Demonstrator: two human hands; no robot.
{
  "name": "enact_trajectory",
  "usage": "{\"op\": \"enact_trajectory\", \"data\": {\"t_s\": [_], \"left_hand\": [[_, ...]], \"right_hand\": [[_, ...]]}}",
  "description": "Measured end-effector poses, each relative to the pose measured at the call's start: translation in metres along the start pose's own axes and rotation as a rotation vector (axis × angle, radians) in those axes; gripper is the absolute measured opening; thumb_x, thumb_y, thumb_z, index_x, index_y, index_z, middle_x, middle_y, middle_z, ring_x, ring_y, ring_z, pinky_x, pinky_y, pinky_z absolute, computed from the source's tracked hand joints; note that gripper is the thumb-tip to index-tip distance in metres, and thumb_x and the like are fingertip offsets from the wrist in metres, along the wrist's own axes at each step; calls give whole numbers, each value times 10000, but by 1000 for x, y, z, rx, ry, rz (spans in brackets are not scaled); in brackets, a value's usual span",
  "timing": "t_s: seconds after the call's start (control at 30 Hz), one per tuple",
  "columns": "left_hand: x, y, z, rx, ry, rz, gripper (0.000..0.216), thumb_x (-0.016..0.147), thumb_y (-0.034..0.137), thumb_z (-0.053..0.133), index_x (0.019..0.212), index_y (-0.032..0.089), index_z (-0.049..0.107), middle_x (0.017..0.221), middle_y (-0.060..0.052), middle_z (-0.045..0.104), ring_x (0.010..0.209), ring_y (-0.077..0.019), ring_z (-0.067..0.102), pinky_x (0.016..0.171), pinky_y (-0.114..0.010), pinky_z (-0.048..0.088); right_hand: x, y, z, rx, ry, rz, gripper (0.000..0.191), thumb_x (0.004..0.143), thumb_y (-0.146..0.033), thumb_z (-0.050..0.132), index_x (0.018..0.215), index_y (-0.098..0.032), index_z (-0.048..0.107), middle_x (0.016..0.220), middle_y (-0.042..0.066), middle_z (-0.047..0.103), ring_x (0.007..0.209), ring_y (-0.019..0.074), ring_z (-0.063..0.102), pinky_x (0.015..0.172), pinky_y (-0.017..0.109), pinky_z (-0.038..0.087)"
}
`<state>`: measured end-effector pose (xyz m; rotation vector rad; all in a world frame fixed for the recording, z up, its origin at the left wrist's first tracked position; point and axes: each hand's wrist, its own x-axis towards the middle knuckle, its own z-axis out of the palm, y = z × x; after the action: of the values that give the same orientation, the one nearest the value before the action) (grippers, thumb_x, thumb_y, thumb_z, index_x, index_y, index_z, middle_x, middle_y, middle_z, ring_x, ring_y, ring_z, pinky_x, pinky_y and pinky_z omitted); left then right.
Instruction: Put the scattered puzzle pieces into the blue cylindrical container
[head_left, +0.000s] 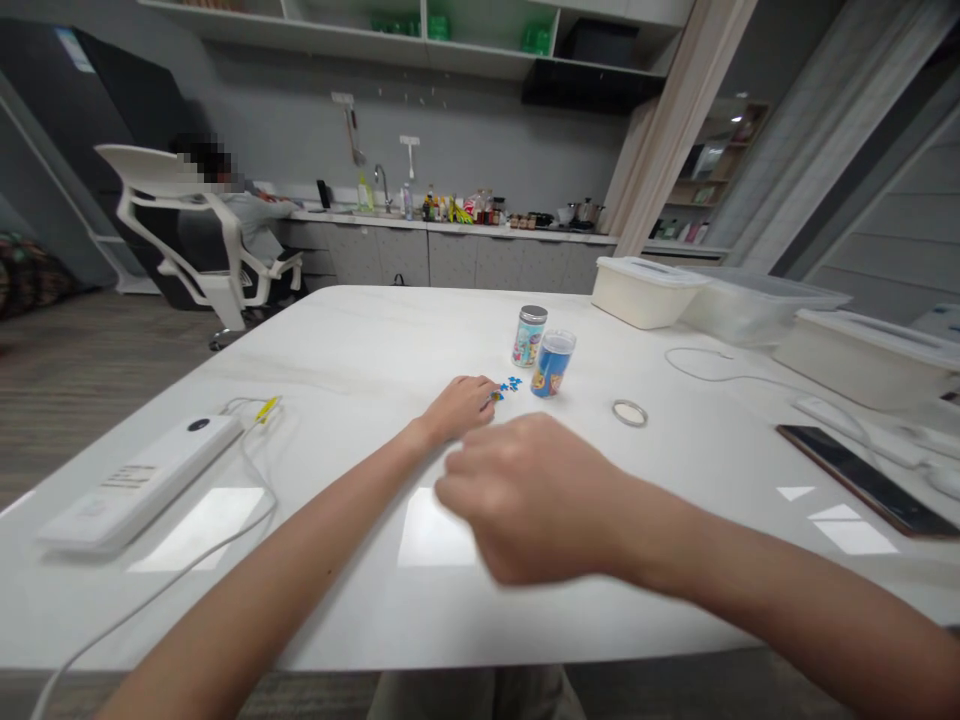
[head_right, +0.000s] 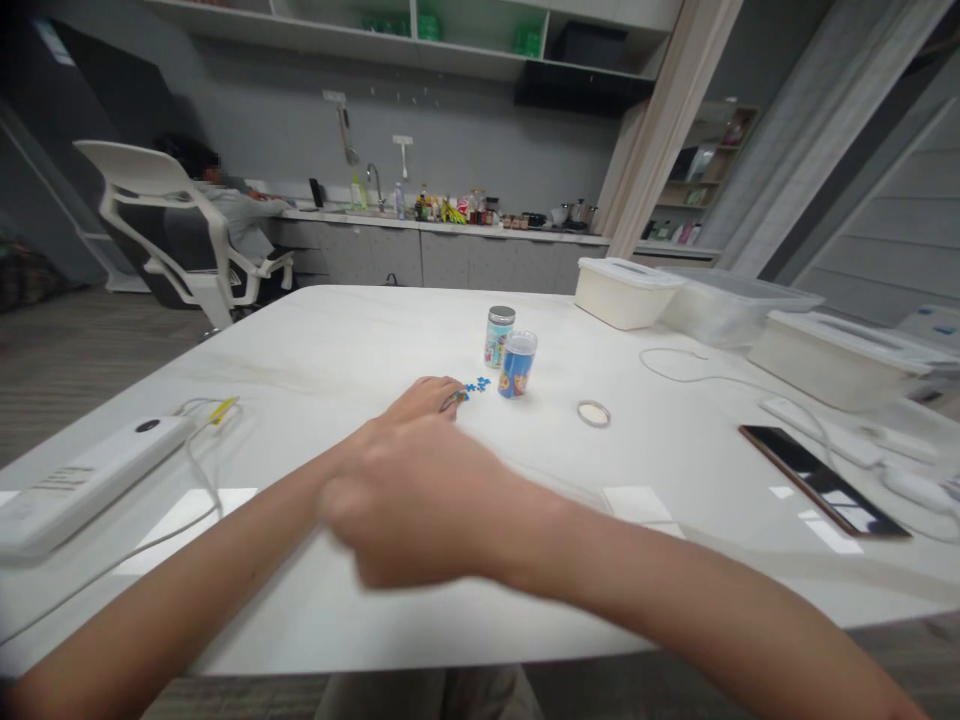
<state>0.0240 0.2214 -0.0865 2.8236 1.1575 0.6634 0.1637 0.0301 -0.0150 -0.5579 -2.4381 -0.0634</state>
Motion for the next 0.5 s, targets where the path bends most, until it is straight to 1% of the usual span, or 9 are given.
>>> {"op": "enact_trajectory", "data": {"t_s": [0.03, 0.07, 0.1, 0.17, 0.2, 0.27, 0.33, 0.4, 0.5], "left_hand": [[-1, 1, -1, 4, 4, -7, 280, 870, 180, 482, 1114, 162, 617, 1142, -105, 656, 1089, -259, 608, 992, -383, 434], [-1, 2, -1, 10, 11, -19, 264, 873, 194, 489, 1103, 164, 616, 1125, -104, 652, 1074, -258, 610, 978, -378, 443], [-2, 2, -1, 17, 20, -37, 257, 875, 203, 491, 1098, 161, 612, 1123, -110, 642, 1061, -258, 612, 965, -378, 450], [-1, 2, 1, 28, 43, -82, 269, 866, 212, 504, 1108, 147, 602, 1151, -132, 616, 1062, -269, 605, 960, -393, 450], [-1, 2, 2, 28, 53, -103, 281, 858, 216, 513, 1115, 139, 599, 1164, -144, 607, 1070, -277, 600, 966, -407, 445], [0, 0, 4, 14, 59, -125, 288, 848, 221, 525, 1109, 131, 606, 1151, -153, 618, 1074, -290, 597, 976, -429, 434], [1, -1, 5, -20, 49, -121, 263, 855, 223, 520, 1079, 135, 626, 1102, -142, 648, 1055, -289, 606, 976, -437, 431], [1, -2, 5, -65, 40, -108, 241, 863, 226, 520, 1057, 152, 642, 1081, -125, 666, 1051, -278, 609, 981, -429, 427], [2, -5, 3, -152, 34, -105, 230, 856, 236, 545, 1050, 170, 650, 1080, -107, 681, 1047, -257, 613, 980, -400, 432]], "right_hand": [[18, 37, -7, -4, 6, -6, 165, 684, -122, 479, 590, -234, 555, 560, 16, 573, 536, 167, 515, 510, 308, 398], [29, 72, -11, -1, 103, 63, 190, 695, -99, 442, 635, -233, 563, 607, 16, 590, 571, 170, 540, 539, 304, 421], [33, 104, -11, -12, 284, 194, 210, 715, -102, 419, 724, -232, 584, 690, 27, 615, 642, 181, 576, 594, 312, 455], [20, 154, -2, -67, 745, 523, 250, 778, -192, 423, 979, -214, 569, 948, 81, 627, 855, 220, 613, 722, 361, 495], [8, 172, 5, -47, 870, 656, 331, 799, -271, 452, 1116, -201, 517, 1082, 110, 600, 955, 236, 611, 778, 388, 500], [-14, 197, 21, 86, 876, 847, 590, 787, -447, 545, 1289, -178, 391, 1295, 174, 512, 1166, 275, 550, 916, 443, 466], [-25, 211, 35, 193, 801, 966, 799, 694, -553, 644, 1319, -151, 353, 1384, 223, 443, 1272, 308, 471, 992, 460, 418], [-24, 218, 45, 263, 706, 1015, 796, 635, -587, 686, 1242, -146, 420, 1310, 219, 515, 1186, 309, 531, 949, 439, 448], [-19, 223, 53, 302, 628, 1016, 625, 629, -581, 696, 1056, -169, 500, 1048, 137, 638, 883, 249, 613, 779, 388, 502]]}}
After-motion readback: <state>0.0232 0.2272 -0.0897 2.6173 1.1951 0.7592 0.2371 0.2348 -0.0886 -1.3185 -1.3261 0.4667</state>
